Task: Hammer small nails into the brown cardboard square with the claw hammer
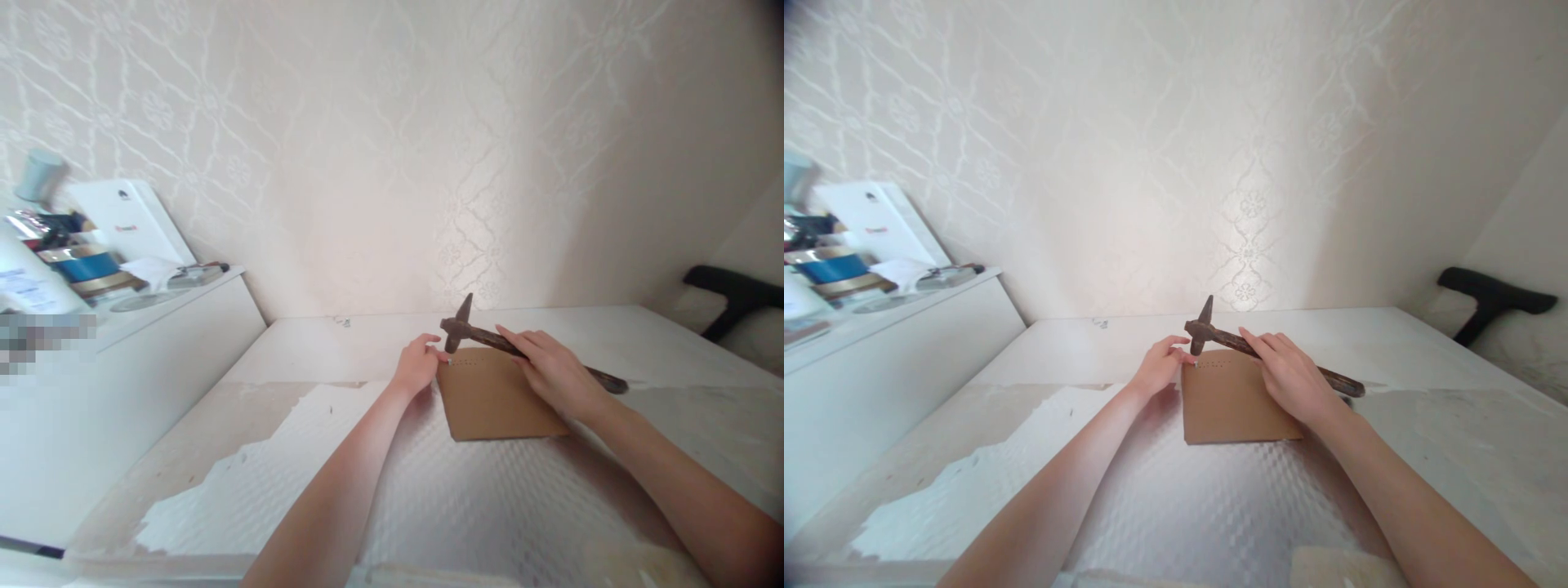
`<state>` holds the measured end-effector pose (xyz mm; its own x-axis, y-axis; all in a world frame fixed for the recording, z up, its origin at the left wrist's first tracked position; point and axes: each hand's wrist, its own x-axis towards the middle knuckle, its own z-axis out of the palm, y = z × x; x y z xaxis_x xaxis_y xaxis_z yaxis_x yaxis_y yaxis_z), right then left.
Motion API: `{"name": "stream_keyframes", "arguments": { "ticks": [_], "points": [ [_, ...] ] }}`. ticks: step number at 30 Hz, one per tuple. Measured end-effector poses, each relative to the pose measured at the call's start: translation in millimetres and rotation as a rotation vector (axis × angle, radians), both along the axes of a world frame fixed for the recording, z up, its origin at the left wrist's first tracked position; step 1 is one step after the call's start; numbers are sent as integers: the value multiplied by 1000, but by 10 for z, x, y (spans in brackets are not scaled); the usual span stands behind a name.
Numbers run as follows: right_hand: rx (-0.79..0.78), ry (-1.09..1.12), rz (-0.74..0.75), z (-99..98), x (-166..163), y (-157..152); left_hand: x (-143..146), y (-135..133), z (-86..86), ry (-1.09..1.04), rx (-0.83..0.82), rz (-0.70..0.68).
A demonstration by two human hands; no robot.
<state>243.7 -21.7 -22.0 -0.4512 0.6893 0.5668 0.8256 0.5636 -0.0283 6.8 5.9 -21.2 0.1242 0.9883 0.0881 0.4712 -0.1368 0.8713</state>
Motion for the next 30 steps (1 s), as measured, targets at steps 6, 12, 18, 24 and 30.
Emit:
{"name": "stream_keyframes", "arguments": {
  "ticks": [6, 12, 18, 24, 30],
  "points": [
    [-17, -21, 17, 18, 7, -10, -4, -13, 19, 10, 12, 26],
    [-40, -7, 27, 36, -30, -37, -3, -58, 91, 55, 7, 54],
    [13, 12, 36, 71, -52, -59, 6, -70, 115, 75, 0, 55],
    [6, 10, 18, 50, -29, -43, -5, -50, 74, 62, 17, 42],
    [17, -20, 28, 53, -21, -37, -2, -53, 79, 65, 18, 47]
  ]
}}
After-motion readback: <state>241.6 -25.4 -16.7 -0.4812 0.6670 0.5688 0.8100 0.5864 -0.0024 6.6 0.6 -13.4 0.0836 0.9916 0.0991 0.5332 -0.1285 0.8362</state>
